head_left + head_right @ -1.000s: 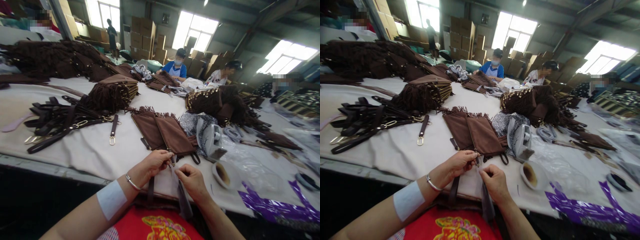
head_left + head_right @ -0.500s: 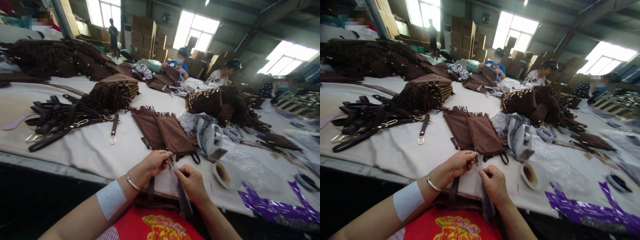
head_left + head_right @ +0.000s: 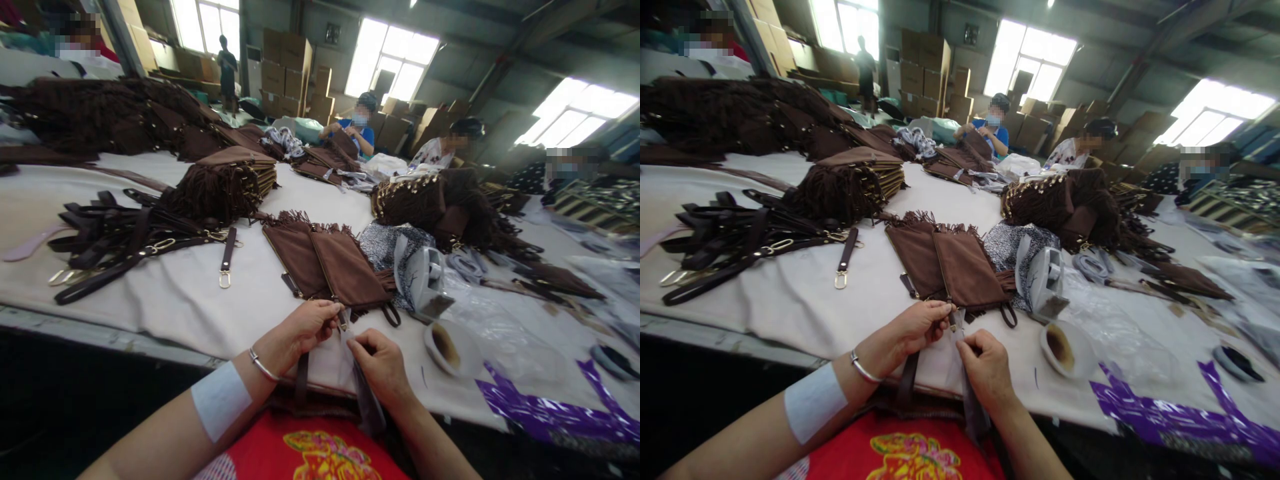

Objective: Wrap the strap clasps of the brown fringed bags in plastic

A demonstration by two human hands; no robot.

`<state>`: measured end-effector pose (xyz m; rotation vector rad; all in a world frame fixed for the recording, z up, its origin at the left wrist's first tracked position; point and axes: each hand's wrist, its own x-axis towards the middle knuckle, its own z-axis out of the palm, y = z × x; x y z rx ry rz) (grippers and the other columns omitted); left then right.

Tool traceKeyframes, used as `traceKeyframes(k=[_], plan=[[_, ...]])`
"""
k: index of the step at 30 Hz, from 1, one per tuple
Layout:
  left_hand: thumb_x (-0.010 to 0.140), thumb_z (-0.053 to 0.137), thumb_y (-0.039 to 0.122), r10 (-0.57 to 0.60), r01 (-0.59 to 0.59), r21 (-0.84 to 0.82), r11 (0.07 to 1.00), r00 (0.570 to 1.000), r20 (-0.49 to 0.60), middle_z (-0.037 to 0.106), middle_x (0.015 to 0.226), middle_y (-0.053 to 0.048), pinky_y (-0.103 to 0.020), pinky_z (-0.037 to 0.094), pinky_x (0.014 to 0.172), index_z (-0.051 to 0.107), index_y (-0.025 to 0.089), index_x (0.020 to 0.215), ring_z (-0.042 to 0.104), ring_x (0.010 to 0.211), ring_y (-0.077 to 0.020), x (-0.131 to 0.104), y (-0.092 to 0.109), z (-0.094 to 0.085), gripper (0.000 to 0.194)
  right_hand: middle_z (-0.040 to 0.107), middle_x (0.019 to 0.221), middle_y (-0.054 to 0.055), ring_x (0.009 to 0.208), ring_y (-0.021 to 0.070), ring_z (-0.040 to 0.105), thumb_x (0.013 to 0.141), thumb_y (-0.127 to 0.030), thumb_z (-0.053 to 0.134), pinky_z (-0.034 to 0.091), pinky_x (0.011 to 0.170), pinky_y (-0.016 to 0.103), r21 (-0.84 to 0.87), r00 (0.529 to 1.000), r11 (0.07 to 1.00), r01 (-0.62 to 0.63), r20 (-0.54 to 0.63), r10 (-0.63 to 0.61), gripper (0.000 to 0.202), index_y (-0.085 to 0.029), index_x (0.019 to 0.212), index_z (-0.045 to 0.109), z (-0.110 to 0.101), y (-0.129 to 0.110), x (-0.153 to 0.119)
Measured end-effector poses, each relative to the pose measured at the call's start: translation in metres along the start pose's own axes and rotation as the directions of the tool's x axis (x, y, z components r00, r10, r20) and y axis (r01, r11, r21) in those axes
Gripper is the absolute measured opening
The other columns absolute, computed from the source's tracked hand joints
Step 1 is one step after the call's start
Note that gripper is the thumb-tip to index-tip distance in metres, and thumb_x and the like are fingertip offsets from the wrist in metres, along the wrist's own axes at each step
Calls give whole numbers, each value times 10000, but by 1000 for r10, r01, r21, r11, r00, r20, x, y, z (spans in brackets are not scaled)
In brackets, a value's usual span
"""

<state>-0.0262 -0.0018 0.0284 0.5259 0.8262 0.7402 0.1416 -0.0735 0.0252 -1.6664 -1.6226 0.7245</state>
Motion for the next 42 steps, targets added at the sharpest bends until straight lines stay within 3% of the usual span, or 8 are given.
traceKeyframes(k=[12, 24, 34, 42], plan=[[710, 750, 294, 3, -3, 4, 1000, 1000, -5, 535, 573, 35, -174, 311, 475, 603, 143, 731, 455, 480, -53, 3, -3, -2, 211, 580, 600, 4, 595, 161, 517, 778, -404, 647, 408, 580, 258, 64, 999, 997, -50, 1, 50, 272, -191, 610, 628, 0, -5, 0], [680, 767, 340, 36, -35, 67, 997, 999, -20, 514, 573, 48, -182, 272, 445, 585, 151, 720, 435, 470, -49, 10, -13, -6, 265, 577, 558, -3, 543, 143, 477, 735, -488, 662, 347, 510, 246, 235, 963, 936, -262, 124, 239, 343, -159, 641, 672, 5, -4, 2], [696, 719, 280, 0, 10, 140, 990, 998, -69, 392, 470, 81, -199, 171, 392, 526, 168, 639, 309, 387, -44, 4, -7, -2, 230, 465, 481, -41, 483, 108, 393, 720, -501, 647, 285, 453, 227, 288, 957, 914, -287, 133, 259, 386, -152, 558, 613, 20, 3, 29], [759, 624, 279, -76, 97, 147, 984, 986, -146, 390, 510, 78, -175, 198, 407, 453, 177, 633, 289, 391, -35, -7, -7, 3, 236, 468, 476, -38, 480, 113, 397, 697, -478, 626, 282, 430, 224, 296, 947, 899, -321, 79, 312, 348, -151, 579, 605, 34, -3, 51]])
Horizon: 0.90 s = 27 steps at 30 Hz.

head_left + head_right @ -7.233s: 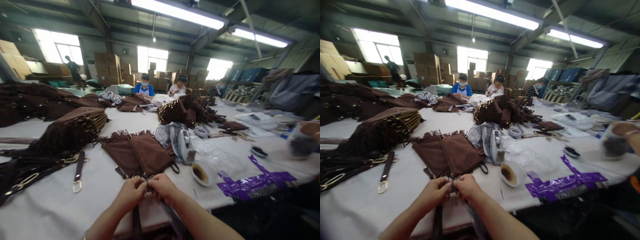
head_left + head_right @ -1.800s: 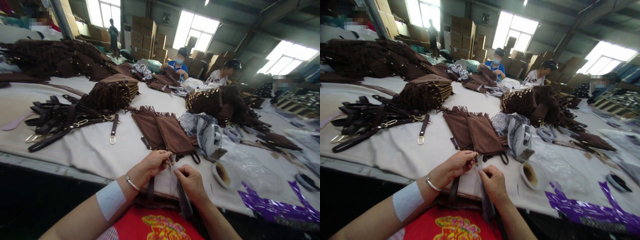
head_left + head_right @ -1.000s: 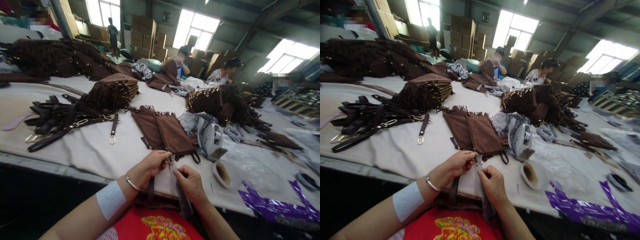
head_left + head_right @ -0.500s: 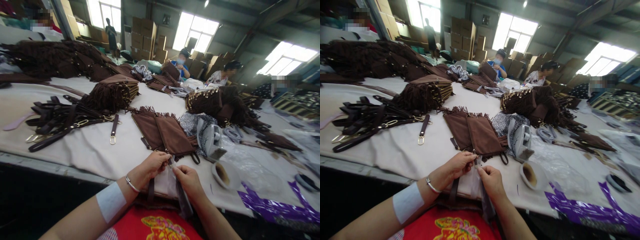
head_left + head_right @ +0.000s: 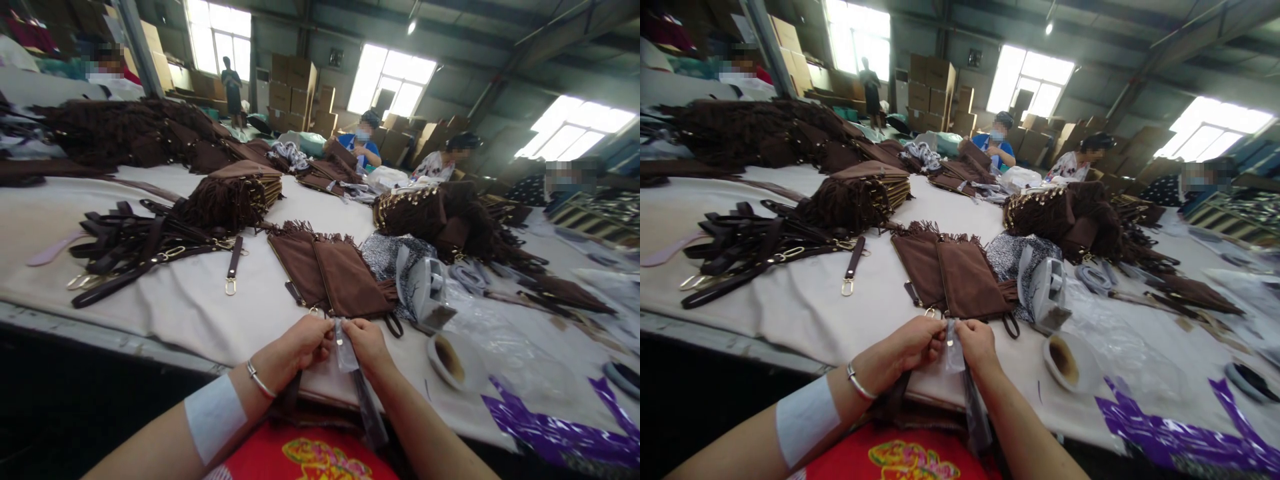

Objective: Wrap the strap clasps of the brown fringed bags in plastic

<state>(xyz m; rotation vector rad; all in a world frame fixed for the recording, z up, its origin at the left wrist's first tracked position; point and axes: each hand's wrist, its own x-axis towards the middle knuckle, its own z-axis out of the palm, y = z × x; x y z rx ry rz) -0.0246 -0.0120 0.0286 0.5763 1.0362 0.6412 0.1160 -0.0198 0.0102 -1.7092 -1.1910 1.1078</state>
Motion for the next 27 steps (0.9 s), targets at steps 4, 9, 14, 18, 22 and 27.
traceKeyframes(k=[4, 9, 14, 18, 22, 27], plan=[[740, 625, 231, 0, 2, 60, 998, 999, -47, 384, 487, 73, -178, 207, 400, 444, 183, 614, 313, 388, -46, -3, -7, 1, 226, 486, 504, -29, 507, 117, 419, 714, -496, 614, 303, 442, 220, -18, 1000, 1000, 20, 23, -19, 367, -155, 578, 605, 1, -2, 2], [744, 599, 203, 88, -64, 169, 984, 986, -142, 375, 444, 74, -194, 207, 379, 448, 194, 587, 318, 356, -59, -4, -10, 1, 218, 460, 482, -43, 450, 99, 401, 741, -530, 585, 279, 405, 211, -35, 996, 999, -21, 88, 25, 392, -171, 585, 551, -5, 6, -6], [719, 535, 145, 161, -82, 318, 945, 960, -231, 341, 372, 77, -211, 178, 360, 486, 190, 560, 281, 324, -75, -1, -11, -4, 172, 409, 415, -74, 365, 82, 380, 724, -464, 608, 258, 355, 199, -44, 973, 987, -151, 170, 157, 326, -189, 581, 508, -4, 5, -19], [725, 512, 146, 249, -117, 427, 896, 931, -268, 378, 393, 69, -218, 207, 386, 494, 185, 564, 322, 354, -82, 3, -7, -10, 166, 433, 357, -74, 315, 74, 374, 718, -403, 622, 234, 332, 192, -23, 965, 984, -176, 193, 177, 285, -186, 563, 522, 2, -4, -18], [741, 528, 177, 327, -132, 530, 838, 899, -293, 394, 427, 71, -222, 259, 440, 538, 175, 604, 374, 412, -90, 3, 0, -14, 138, 437, 292, -62, 265, 63, 346, 707, -344, 651, 193, 312, 185, 11, 960, 982, -190, 211, 183, 272, -177, 528, 532, 10, -14, -14], [757, 572, 255, 392, -155, 632, 759, 885, -253, 555, 550, 24, -224, 337, 502, 597, 164, 664, 504, 553, -126, -1, 3, -13, 132, 502, 364, -57, 279, 67, 424, 701, -348, 648, 184, 296, 166, 145, 956, 958, -246, 197, 216, 237, -179, 589, 527, 20, -23, -17]])
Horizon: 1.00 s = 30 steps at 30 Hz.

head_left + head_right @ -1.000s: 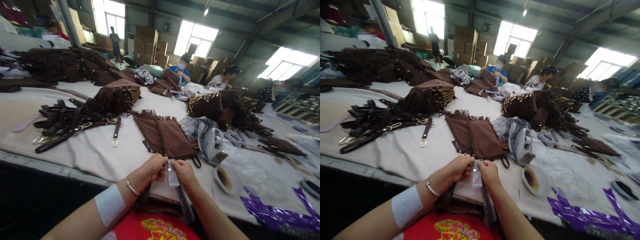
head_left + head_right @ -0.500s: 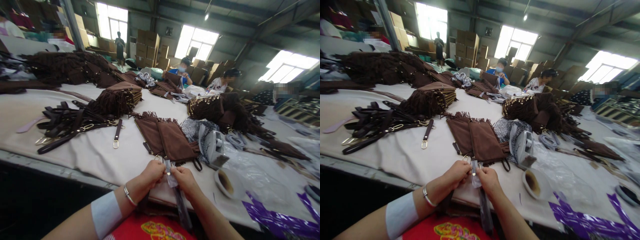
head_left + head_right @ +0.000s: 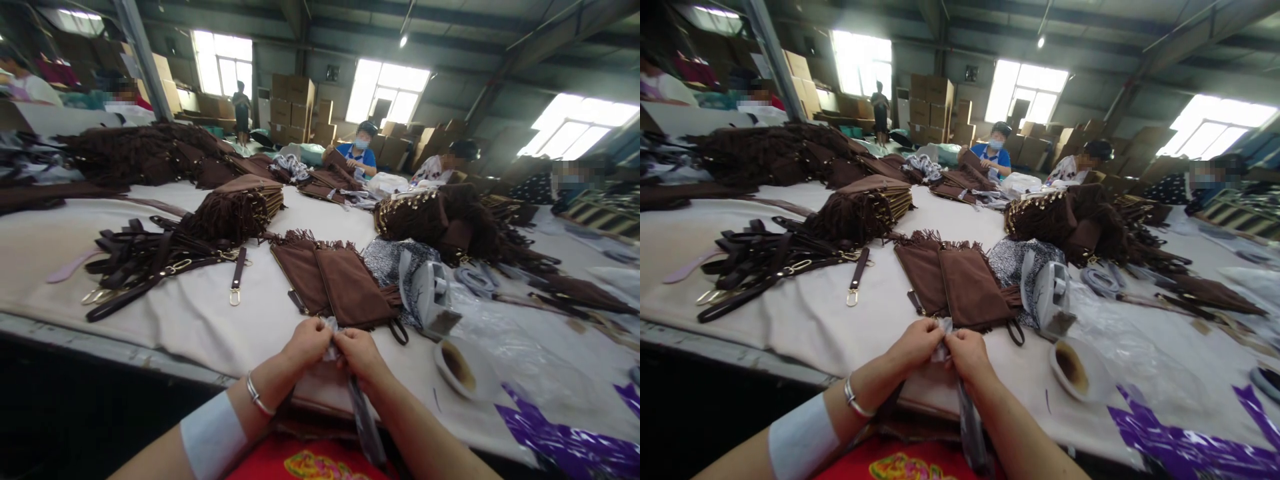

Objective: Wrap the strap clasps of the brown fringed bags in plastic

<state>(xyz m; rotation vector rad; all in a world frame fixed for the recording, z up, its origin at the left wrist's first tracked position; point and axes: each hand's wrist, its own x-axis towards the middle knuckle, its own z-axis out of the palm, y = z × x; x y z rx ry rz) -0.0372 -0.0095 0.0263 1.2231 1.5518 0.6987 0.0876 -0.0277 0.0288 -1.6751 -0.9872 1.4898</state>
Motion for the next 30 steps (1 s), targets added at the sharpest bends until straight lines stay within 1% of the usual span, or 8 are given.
traceKeyframes(k=[7, 11, 15, 17, 19, 24, 27, 30], plan=[[857, 484, 374, -7, 3, 70, 998, 998, 60, 638, 624, -22, -218, 357, 475, 620, 151, 687, 564, 586, -143, -1, -1, -1, 311, 634, 565, -5, 420, 123, 590, 633, -382, 694, 308, 320, 160, 237, 999, 971, -38, 16, 36, 307, -185, 791, 520, 8, 5, 0], [855, 519, 321, -45, 37, 82, 996, 995, 94, 668, 663, -42, -211, 394, 474, 642, 135, 757, 594, 581, -146, 8, 3, 1, 244, 641, 575, -10, 449, 148, 604, 593, -347, 715, 414, 369, 209, 296, 1000, 955, 1, 9, -4, 345, -187, 835, 528, 8, 4, 1], [869, 512, 284, -87, 75, 89, 993, 986, 139, 670, 663, -47, -216, 422, 462, 639, 126, 859, 589, 516, -135, 16, 10, 5, 204, 710, 714, 28, 567, 173, 649, 627, -299, 682, 489, 479, 252, 116, 980, 973, 200, -20, -199, 294, -184, 886, 604, -7, 8, 2], [890, 475, 275, -114, 98, 103, 990, 980, 162, 643, 615, -35, -223, 417, 454, 632, 126, 843, 559, 466, -127, 19, 15, 6, 221, 721, 742, 42, 634, 191, 668, 685, -305, 642, 507, 545, 270, -91, 940, 939, 332, -57, -337, 215, -189, 866, 638, -20, 13, 3], [895, 469, 270, -138, 117, 125, 985, 975, 175, 579, 532, -9, -230, 390, 444, 624, 127, 781, 510, 416, -121, 21, 20, 4, 239, 720, 737, 43, 667, 199, 674, 743, -318, 595, 513, 602, 283, -246, 907, 890, 384, -81, -414, 178, -191, 851, 656, -31, 18, 4], [840, 584, 287, -133, 110, 125, 986, 973, 188, 407, 446, 61, -221, 260, 429, 587, 141, 660, 355, 390, -78, 20, 30, -5, 231, 719, 784, 36, 723, 197, 664, 813, -275, 528, 495, 667, 286, -429, 849, 786, 446, -75, -523, 175, -198, 850, 681, -45, 18, 2], [856, 548, 366, -177, 163, 75, 984, 948, 263, 373, 471, 71, -225, 189, 403, 585, 147, 703, 290, 378, -70, 17, 29, -10, 270, 710, 859, 47, 807, 199, 649, 827, -205, 508, 482, 750, 297, -513, 750, 657, 553, -38, -661, 189, -200, 872, 692, -45, 13, 1], [902, 414, 451, -235, 248, 9, 969, 902, 361, 325, 516, 84, -214, 159, 395, 591, 150, 810, 225, 373, -65, 15, 24, -15, 362, 684, 941, 69, 883, 198, 624, 835, -163, 516, 466, 820, 296, -551, 632, 497, 670, 72, -771, 201, -189, 935, 688, -43, 8, 5]])
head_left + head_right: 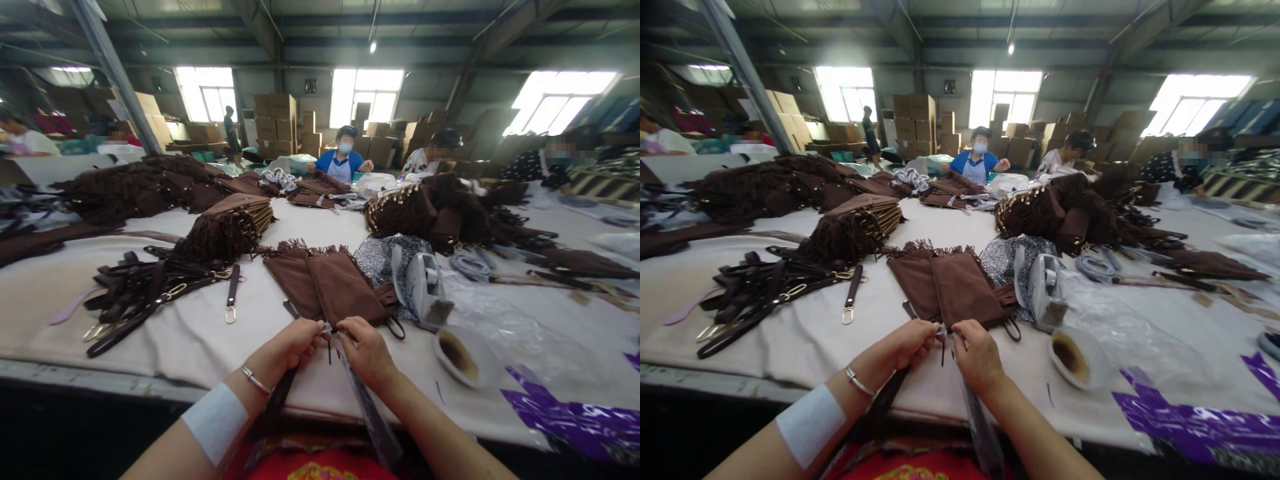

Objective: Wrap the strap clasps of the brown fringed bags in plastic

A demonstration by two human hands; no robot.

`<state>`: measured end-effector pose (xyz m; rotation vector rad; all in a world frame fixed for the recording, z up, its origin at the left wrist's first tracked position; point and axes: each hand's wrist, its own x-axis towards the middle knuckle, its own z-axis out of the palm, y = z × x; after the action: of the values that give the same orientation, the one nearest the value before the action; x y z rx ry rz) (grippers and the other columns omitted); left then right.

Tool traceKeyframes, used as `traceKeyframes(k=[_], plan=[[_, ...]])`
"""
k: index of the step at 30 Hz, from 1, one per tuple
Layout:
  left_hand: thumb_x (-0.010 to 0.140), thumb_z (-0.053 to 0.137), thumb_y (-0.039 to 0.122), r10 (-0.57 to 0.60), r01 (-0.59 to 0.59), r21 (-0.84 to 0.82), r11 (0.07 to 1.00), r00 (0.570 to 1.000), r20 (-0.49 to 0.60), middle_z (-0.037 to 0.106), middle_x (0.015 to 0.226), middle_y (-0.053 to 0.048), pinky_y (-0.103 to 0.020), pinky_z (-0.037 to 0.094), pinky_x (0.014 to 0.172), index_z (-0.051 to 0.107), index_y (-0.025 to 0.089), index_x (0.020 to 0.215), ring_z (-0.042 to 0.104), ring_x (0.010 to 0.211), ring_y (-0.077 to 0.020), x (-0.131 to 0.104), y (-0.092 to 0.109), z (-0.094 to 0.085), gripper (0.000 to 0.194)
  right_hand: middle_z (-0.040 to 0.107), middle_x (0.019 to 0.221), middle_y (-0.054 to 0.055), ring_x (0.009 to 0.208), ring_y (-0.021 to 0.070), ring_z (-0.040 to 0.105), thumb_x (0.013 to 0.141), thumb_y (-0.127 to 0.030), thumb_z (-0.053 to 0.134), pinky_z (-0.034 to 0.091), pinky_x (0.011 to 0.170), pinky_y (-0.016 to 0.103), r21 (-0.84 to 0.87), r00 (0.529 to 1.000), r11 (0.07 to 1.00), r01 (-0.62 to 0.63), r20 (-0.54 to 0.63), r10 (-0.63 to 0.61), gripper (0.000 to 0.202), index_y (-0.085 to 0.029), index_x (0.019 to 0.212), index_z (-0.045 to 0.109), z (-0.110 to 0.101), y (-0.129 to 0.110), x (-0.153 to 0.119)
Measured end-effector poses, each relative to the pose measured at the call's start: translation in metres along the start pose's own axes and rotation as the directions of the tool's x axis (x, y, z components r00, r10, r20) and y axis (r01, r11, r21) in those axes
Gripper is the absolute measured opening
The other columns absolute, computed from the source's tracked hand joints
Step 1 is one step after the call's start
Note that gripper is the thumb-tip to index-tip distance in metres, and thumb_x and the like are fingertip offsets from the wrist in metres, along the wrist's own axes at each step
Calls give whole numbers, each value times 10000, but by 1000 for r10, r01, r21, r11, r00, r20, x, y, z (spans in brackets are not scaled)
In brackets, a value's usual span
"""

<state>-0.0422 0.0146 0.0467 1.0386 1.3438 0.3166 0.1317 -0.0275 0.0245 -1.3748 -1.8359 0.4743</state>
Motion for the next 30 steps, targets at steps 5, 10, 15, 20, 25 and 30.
traceKeyframes(k=[5, 10, 15, 20, 25, 30], plan=[[913, 296, 540, -31, 37, -67, 997, 996, 87, 279, 562, 93, -200, 139, 401, 535, 170, 822, 189, 384, -60, 3, -6, -6, 450, 640, 1067, 82, 987, 224, 561, 839, -209, 611, 403, 868, 322, -187, 980, 966, 177, 126, -155, 265, -231, 1095, 674, 3, -6, 17], [876, 225, 685, 35, -36, 64, 997, 999, 17, 322, 526, 84, -219, 219, 399, 541, 175, 761, 223, 374, -72, 6, -11, -3, 610, 654, 873, 44, 860, 199, 531, 897, -259, 573, 330, 774, 323, -374, 953, 892, 255, 252, -167, 156, -239, 822, 709, 8, -12, 33], [922, 392, 434, 343, -264, 392, 881, 928, -146, 626, 722, -66, -291, 423, 639, 620, 156, 745, 562, 655, -170, 7, -17, 5, 400, 669, 857, 67, 870, 209, 529, 902, -212, 542, 312, 772, 333, -408, 954, 884, 229, 274, -121, 195, -207, 788, 701, 15, -8, 39], [912, 394, 283, 498, -309, 594, 743, 848, -182, 686, 888, -154, -342, 410, 794, 659, 137, 815, 618, 857, -246, 7, -22, 11, 318, 689, 863, 62, 866, 203, 567, 857, -176, 578, 366, 772, 303, -363, 948, 913, 187, 309, -71, 164, -208, 804, 730, 16, -4, 46], [927, 369, 287, 543, -299, 667, 683, 818, -190, 710, 916, -126, -311, 421, 772, 673, 169, 873, 646, 861, -228, 3, -26, 16, 330, 693, 840, 19, 825, 150, 615, 829, -149, 593, 429, 753, 228, -246, 909, 943, 223, 402, -110, 198, -236, 868, 767, 8, 2, 58], [934, 371, 302, 552, -273, 689, 671, 805, -218, 714, 934, -115, -306, 421, 742, 666, 186, 916, 655, 854, -227, -1, -31, 20, 318, 686, 845, 6, 809, 131, 624, 815, -121, 588, 445, 736, 204, -164, 890, 953, 253, 426, -163, 234, -251, 862, 776, 7, 5, 62]])
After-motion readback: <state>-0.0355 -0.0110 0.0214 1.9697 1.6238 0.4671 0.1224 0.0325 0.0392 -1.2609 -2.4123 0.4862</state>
